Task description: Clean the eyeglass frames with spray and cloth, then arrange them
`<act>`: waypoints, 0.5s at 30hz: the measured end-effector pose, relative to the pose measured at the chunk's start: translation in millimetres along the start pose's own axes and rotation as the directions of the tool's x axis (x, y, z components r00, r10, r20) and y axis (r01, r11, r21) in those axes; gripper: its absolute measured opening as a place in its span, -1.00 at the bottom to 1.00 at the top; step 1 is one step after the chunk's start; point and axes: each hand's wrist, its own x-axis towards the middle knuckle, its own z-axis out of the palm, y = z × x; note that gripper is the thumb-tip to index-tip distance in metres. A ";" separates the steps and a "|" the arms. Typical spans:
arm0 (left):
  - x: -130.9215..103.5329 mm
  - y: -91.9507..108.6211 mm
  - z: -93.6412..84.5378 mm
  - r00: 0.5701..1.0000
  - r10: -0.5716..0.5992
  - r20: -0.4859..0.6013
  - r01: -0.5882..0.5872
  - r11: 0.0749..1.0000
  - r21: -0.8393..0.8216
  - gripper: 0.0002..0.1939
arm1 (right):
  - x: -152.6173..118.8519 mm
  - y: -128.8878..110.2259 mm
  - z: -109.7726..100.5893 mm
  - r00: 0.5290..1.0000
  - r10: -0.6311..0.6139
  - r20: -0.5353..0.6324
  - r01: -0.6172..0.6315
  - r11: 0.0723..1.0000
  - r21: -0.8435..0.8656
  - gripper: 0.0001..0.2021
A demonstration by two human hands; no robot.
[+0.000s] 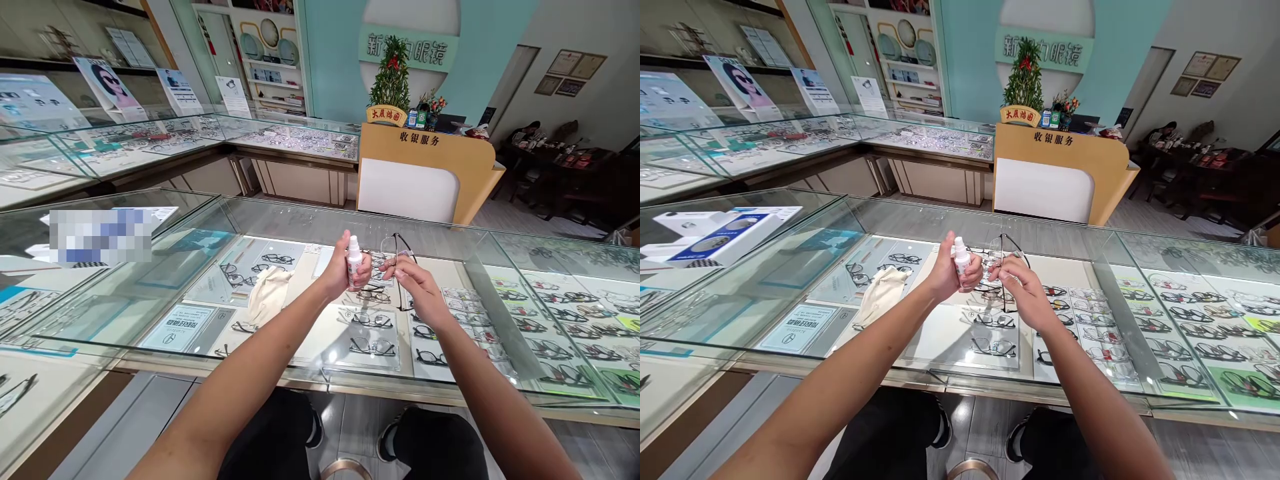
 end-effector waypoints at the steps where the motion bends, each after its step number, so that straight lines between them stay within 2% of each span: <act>1: 0.2 -0.7 0.2 1.000 0.000 0.000 0.000 1.000 0.017 -0.07 | -0.1 -0.3 0.6 1.000 0.000 0.004 0.000 1.000 -0.001 -0.60; 4: 1.7 -6.0 1.1 0.999 0.038 -0.028 -0.034 0.989 0.146 -0.10 | -0.6 -1.0 2.2 1.000 -0.004 0.016 0.004 1.000 -0.003 -0.58; 6: 2.6 -10.6 2.3 0.987 0.124 -0.100 -0.089 0.951 0.296 -0.15 | -0.7 -1.4 3.1 1.000 -0.011 0.025 0.011 1.000 -0.004 -0.57; 9: 2.9 -15.3 4.6 0.944 0.280 -0.172 -0.168 0.861 0.480 -0.25 | -0.9 -2.5 4.0 0.999 -0.018 0.039 0.018 1.000 0.001 -0.58; 11: 2.5 -16.1 6.0 0.929 0.328 -0.168 -0.199 0.830 0.521 -0.28 | -1.0 -3.4 4.5 0.999 -0.017 0.042 0.017 1.000 0.006 -0.58; 15: 1.4 -15.1 8.1 0.925 0.344 -0.159 -0.210 0.815 0.540 -0.29 | -1.6 -4.5 5.6 0.998 -0.030 0.058 0.029 0.999 0.018 -0.59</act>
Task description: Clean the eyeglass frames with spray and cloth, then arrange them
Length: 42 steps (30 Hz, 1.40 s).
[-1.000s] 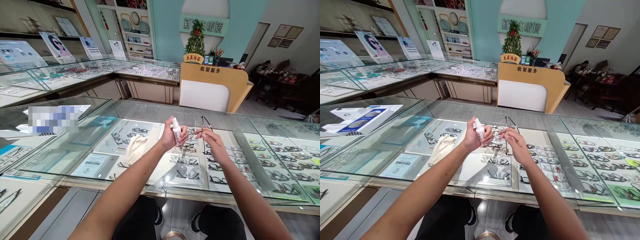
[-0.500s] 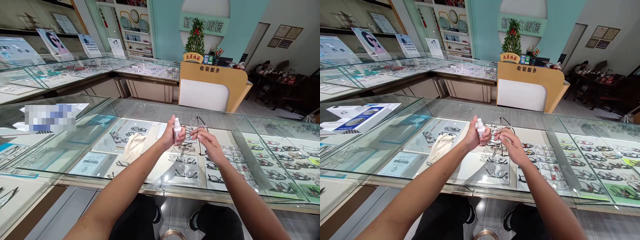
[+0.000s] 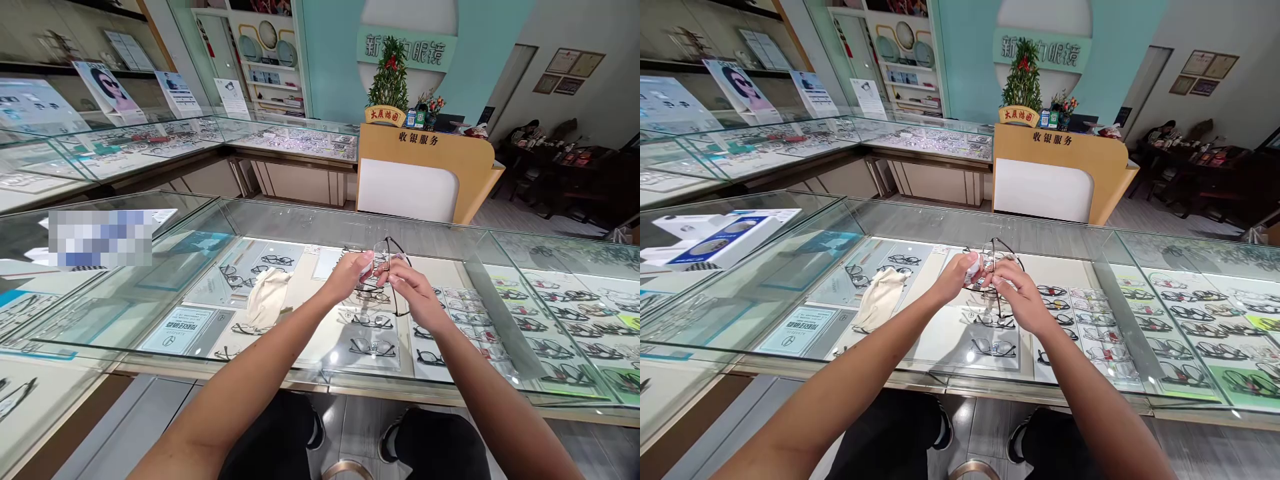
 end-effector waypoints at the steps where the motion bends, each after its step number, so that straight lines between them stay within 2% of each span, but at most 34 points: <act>1: -0.3 0.7 0.3 1.000 0.001 0.002 -0.001 1.000 0.002 -0.29 | -0.2 -0.1 0.3 1.000 -0.002 0.005 0.002 1.000 0.000 -0.59; 7: -2.1 5.4 3.1 1.000 0.013 0.023 -0.013 1.000 0.015 -0.26 | 0.4 2.3 -2.2 1.000 0.015 -0.025 -0.015 1.000 -0.004 -0.58; 10: -2.0 3.8 3.6 0.998 0.017 0.067 -0.020 0.999 0.040 -0.25 | 2.2 6.4 -7.0 0.995 0.006 -0.102 -0.005 1.000 0.010 -0.62; 15: -4.8 -6.2 7.8 0.979 -0.006 0.203 -0.025 0.988 0.150 -0.28 | 4.6 14.0 -12.9 0.968 0.018 -0.251 -0.028 0.999 -0.037 -0.61; 20: -8.9 -11.6 13.6 0.970 0.001 0.242 -0.052 0.978 0.203 -0.34 | 4.1 15.6 -12.3 0.967 0.020 -0.255 -0.024 1.000 -0.012 -0.63; 26: -8.0 -1.9 12.1 0.981 0.009 0.195 -0.035 0.991 0.128 -0.29 | 3.4 14.0 -12.4 0.967 0.037 -0.252 -0.035 0.999 0.014 -0.64; 29: -1.8 1.7 0.6 0.996 0.038 0.084 -0.046 0.994 0.098 -0.25 | 3.3 15.0 -13.1 0.964 0.039 -0.264 -0.036 0.999 0.015 -0.64; 31: 5.2 0.7 -14.0 0.998 0.048 -0.037 -0.046 0.997 0.062 -0.25 | 3.3 17.0 -14.4 0.959 0.044 -0.280 -0.041 0.999 0.016 -0.64; 33: 14.1 -3.8 -33.1 0.983 0.042 -0.180 -0.039 0.999 0.021 -0.35 | 3.6 20.1 -16.7 0.953 0.048 -0.300 -0.046 0.999 0.015 -0.64; 36: 28.1 -17.7 -65.1 0.910 -0.005 -0.414 0.021 0.999 0.033 -0.68 | 4.8 25.9 -21.7 0.943 0.042 -0.330 -0.033 0.999 0.032 -0.65; 38: 35.6 -29.9 -83.9 0.836 -0.047 -0.547 0.143 0.980 0.135 -0.85 | 6.0 29.8 -25.3 0.937 0.042 -0.346 -0.026 0.998 0.051 -0.66; 40: 40.1 -41.9 -98.1 0.760 -0.078 -0.645 0.310 0.916 0.255 -0.88 | 7.2 33.2 -28.6 0.932 0.049 -0.360 -0.033 0.998 0.048 -0.66; 42: 41.6 -51.4 -106.9 0.718 -0.090 -0.691 0.407 0.859 0.311 -0.85 | 8.3 35.9 -31.3 0.926 0.052 -0.374 -0.044 0.999 0.030 -0.65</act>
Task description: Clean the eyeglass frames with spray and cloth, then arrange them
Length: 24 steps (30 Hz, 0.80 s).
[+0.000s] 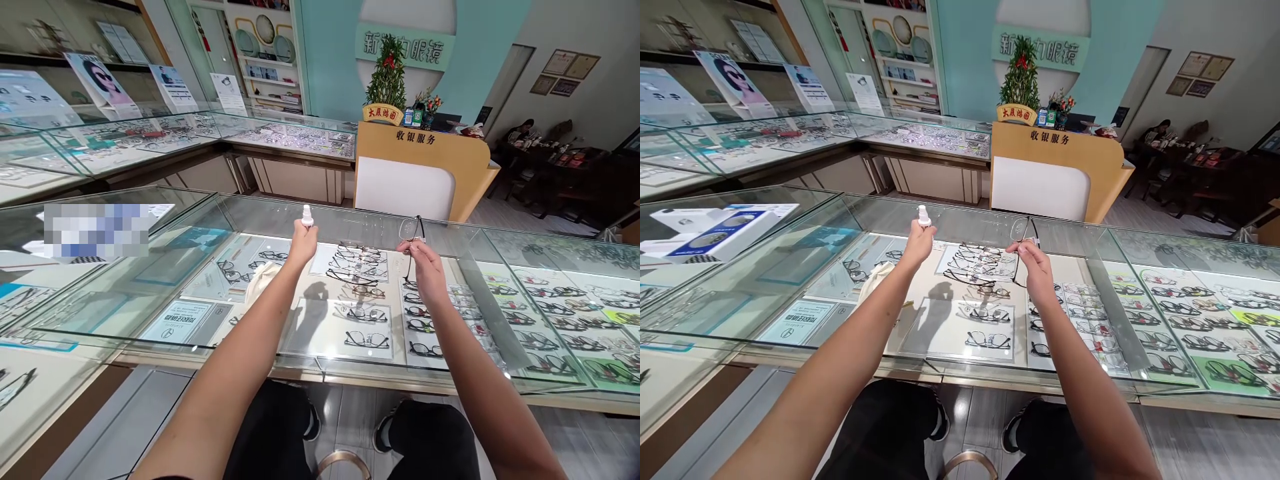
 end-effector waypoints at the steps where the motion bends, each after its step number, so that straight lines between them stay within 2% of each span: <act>1: 2.1 -4.0 -0.1 1.000 -0.007 -0.006 0.007 1.000 0.025 -0.83 | 0.9 1.1 -1.0 1.000 0.001 -0.006 -0.001 1.000 -0.004 -0.65; 10: 7.2 -24.0 0.9 0.999 -0.020 0.030 0.016 0.989 0.150 -0.83 | 6.3 6.5 -4.9 1.000 0.001 -0.020 -0.001 1.000 0.031 -0.67; 16: 4.5 -23.1 2.7 0.999 -0.038 0.028 0.032 0.980 0.196 -0.84 | 7.9 10.2 -3.4 0.999 0.028 -0.028 -0.027 0.999 0.028 -0.67; 21: -21.6 -5.5 -1.6 0.998 0.026 -0.054 -0.015 0.978 0.206 -0.51 | 9.0 16.1 -6.8 0.998 0.028 -0.056 -0.024 0.997 0.074 -0.70; 24: -49.9 4.2 -16.7 0.987 0.112 -0.112 -0.081 0.966 0.246 -0.39 | 9.8 20.0 -9.1 0.997 0.040 -0.072 -0.033 0.995 0.096 -0.71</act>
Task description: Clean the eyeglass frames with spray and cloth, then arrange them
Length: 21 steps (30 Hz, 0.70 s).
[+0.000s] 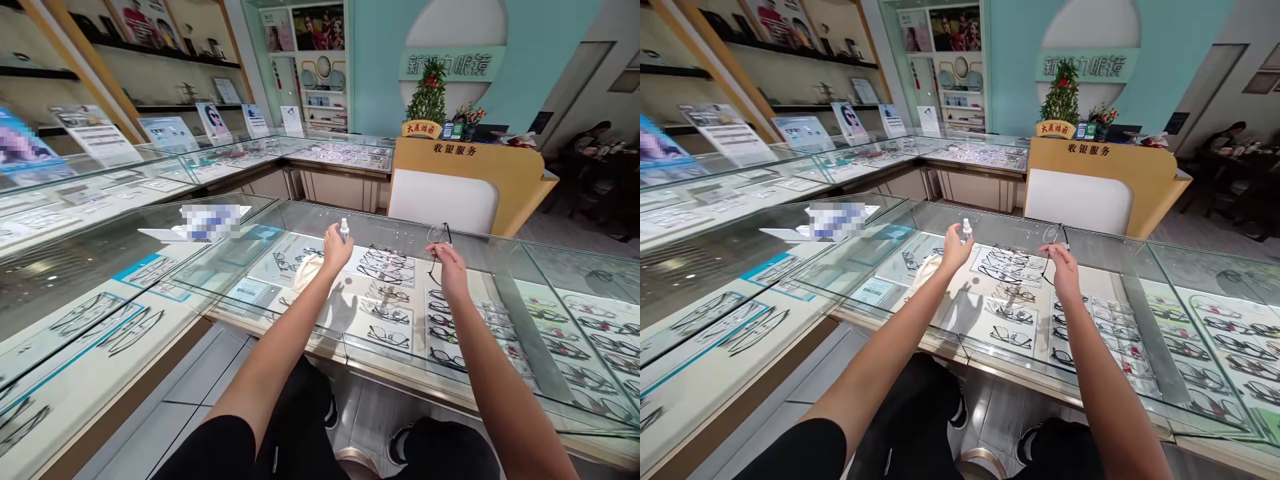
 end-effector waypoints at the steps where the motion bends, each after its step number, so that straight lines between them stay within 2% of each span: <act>1: -8.3 -0.4 -10.5 0.999 0.044 -0.019 -0.044 0.999 0.032 -0.40 | 0.2 1.1 -0.7 1.000 0.002 -0.004 -0.002 1.000 0.005 -0.71; 3: -21.9 -7.9 -36.3 0.990 0.135 -0.031 -0.130 0.982 0.134 -0.48 | 0.3 2.7 -1.5 1.000 0.003 -0.004 -0.002 1.000 0.017 -0.71; 5: -30.5 -23.7 -65.0 0.989 0.147 0.004 -0.144 0.957 0.250 -0.55 | 0.3 3.8 -1.7 1.000 -0.001 0.004 0.001 1.000 0.028 -0.71; 7: -35.1 -44.0 -90.7 0.998 0.035 0.057 -0.053 0.936 0.348 -0.53 | 0.4 4.5 -1.3 1.000 -0.004 0.010 0.004 1.000 0.024 -0.71; 9: -38.0 -63.0 -108.5 0.985 -0.103 0.140 0.038 0.912 0.408 -0.48 | 0.4 5.0 -0.4 1.000 -0.009 0.011 0.008 1.000 0.012 -0.71; 11: -41.2 -76.4 -117.4 0.964 -0.171 0.204 0.071 0.903 0.425 -0.46 | 0.1 5.1 0.8 1.000 -0.016 0.015 0.016 1.000 0.005 -0.70; 13: -44.9 -82.8 -119.5 0.957 -0.177 0.231 0.068 0.908 0.414 -0.53 | -0.9 4.4 2.1 0.999 -0.023 0.025 0.023 1.000 0.004 -0.70; 18: -54.2 -82.3 -118.3 0.944 -0.158 0.290 0.046 0.932 0.360 -0.86 | -4.2 0.0 4.7 0.998 -0.004 0.058 0.005 1.000 -0.020 -0.69; 21: -58.9 -81.6 -120.5 0.933 -0.129 0.335 0.028 0.956 0.292 -0.85 | -4.8 -1.1 4.9 0.998 0.007 0.062 -0.005 1.000 -0.025 -0.69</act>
